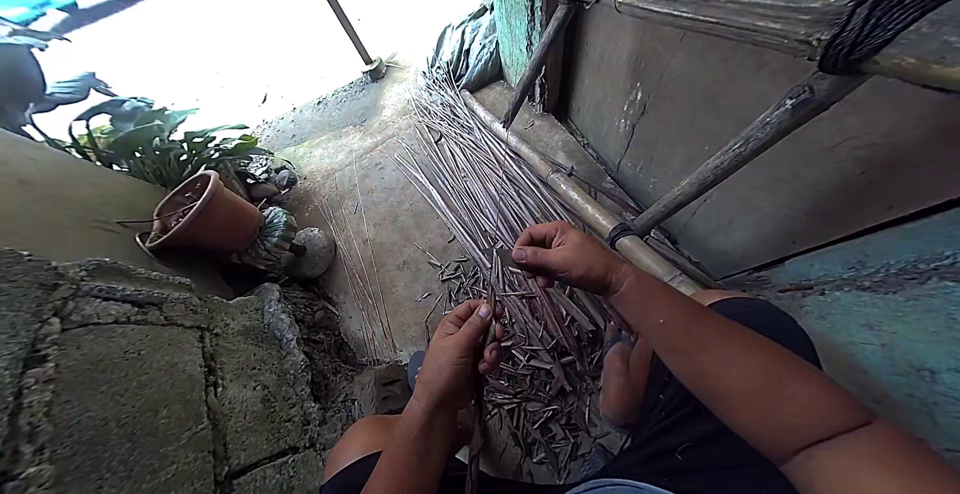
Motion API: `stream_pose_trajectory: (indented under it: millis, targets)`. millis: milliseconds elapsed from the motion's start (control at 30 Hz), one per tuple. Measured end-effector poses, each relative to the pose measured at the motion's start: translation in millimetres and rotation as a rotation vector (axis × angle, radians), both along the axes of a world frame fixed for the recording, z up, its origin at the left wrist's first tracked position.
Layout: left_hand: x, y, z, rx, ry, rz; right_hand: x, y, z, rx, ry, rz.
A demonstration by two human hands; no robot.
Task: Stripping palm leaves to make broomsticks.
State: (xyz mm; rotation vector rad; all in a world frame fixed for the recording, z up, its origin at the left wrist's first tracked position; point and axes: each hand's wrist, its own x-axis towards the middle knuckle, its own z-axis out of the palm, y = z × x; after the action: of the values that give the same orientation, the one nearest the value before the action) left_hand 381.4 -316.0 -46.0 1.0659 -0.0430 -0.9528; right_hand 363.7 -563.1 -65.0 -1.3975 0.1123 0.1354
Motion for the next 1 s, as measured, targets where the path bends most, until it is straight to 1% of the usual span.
stream_pose_trajectory:
  millis: [100, 133, 167, 233, 333, 367, 433, 733, 833, 933, 1000]
  targets:
    - [-1, 2, 0, 0.016, -0.04, -0.009, 5, -4, 0, 0.015, 0.037, -0.192]
    - [-3, 2, -1, 0.028, -0.056, -0.007, 6, -8, 1, 0.034, 0.034, -0.214]
    - [-3, 2, -2, 0.044, -0.08, -0.002, 5, -11, 4, 0.059, 0.032, -0.178]
    - [-3, 0, -4, 0.087, -0.158, 0.034, -1, -13, 11, 0.099, 0.046, 0.003]
    - [-5, -2, -5, 0.224, -0.399, 0.08, -6, -3, 10, 0.117, 0.089, 0.274]
    - [-5, -3, -5, 0.242, -0.457, 0.081, -8, 2, 8, 0.125, 0.102, 0.314]
    - [-6, -4, -6, 0.246, -0.511, 0.071, -10, 9, 4, 0.143, 0.122, 0.329]
    - [-6, -6, -4, 0.273, -0.515, 0.039, -7, 8, 3, 0.148, 0.101, 0.214]
    - [-7, -5, -5, 0.281, -0.537, 0.018, -3, 2, 7, 0.156, 0.146, 0.076]
    - [-9, -5, -7, 0.296, -0.559, 0.007, 3, -7, 10, 0.208, 0.197, -0.047]
    - [-9, -4, -7, 0.301, -0.55, 0.016, 2, -9, 9, 0.22, 0.192, -0.004]
